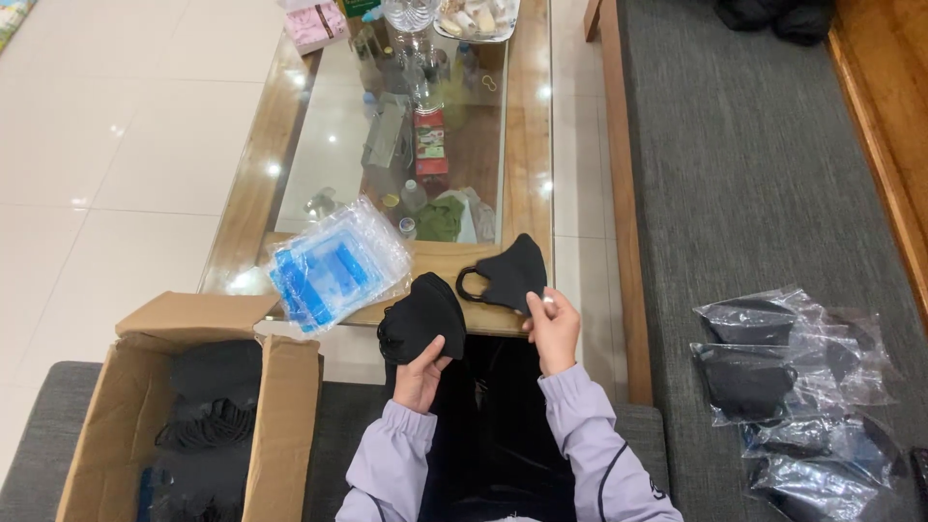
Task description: Inspecting and unfolding black face masks taken from a cardboard box on a table
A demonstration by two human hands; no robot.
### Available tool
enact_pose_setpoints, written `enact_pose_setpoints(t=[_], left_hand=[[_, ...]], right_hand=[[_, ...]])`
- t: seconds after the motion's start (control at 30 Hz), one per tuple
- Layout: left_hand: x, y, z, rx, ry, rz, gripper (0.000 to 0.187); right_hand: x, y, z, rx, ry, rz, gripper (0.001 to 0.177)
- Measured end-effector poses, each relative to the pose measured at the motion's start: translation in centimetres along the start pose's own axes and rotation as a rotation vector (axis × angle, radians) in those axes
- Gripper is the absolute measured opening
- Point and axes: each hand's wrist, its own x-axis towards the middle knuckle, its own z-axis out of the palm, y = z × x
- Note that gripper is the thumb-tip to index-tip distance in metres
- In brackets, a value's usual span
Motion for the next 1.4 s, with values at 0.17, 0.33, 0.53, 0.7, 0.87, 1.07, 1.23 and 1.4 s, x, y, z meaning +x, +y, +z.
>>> enact_pose_setpoints(t=[0.17, 0.33, 0.53, 0.7, 0.87, 1.07, 1.23, 1.4], left_hand=[[0.1, -0.5, 0.0, -0.013, -0.018, 0.023, 0.051], [-0.2, -0.7, 0.2, -0.004, -0.036, 0.07, 0.06], [-1.6, 0.5, 2.0, -0.017, 0.009, 0.053, 0.064], [-2.0, 0.9, 2.3, -0.017, -0.011, 0.021, 0.066], [-0.7, -0.2, 1.2, -0.006, -0.037, 0.049, 0.061], [-1.4, 0.0, 1.6, 0.086, -0.039, 0.016, 0.059], [-1.9, 0.2, 1.6, 0.182, -0.04, -0.016, 0.065], [-1.9, 0.3, 1.8, 0.249, 0.0, -0.058, 0.064]], right_hand=[[0.6, -0.1, 0.0, -0.047, -0.008, 0.061, 0.039], [0.4, -0.5, -0.1, -0.243, 0.007, 0.012, 0.043], [0.0, -1.2, -0.3, -0.482, 0.037, -0.155, 0.051], [-0.6, -1.7, -0.4, -0.458, 0.02, -0.181, 0.045], [-2.6, -1.1, 0.7, -0.395, -0.073, -0.364, 0.037], [-6.9, -3.9, 3.4, -0.392, -0.422, -0.231, 0.062], [-7.6, -3.6, 3.8, -0.421, -0.433, -0.276, 0.058], [-7.3, -3.8, 3.4, -0.512, -0.433, -0.276, 0.07]])
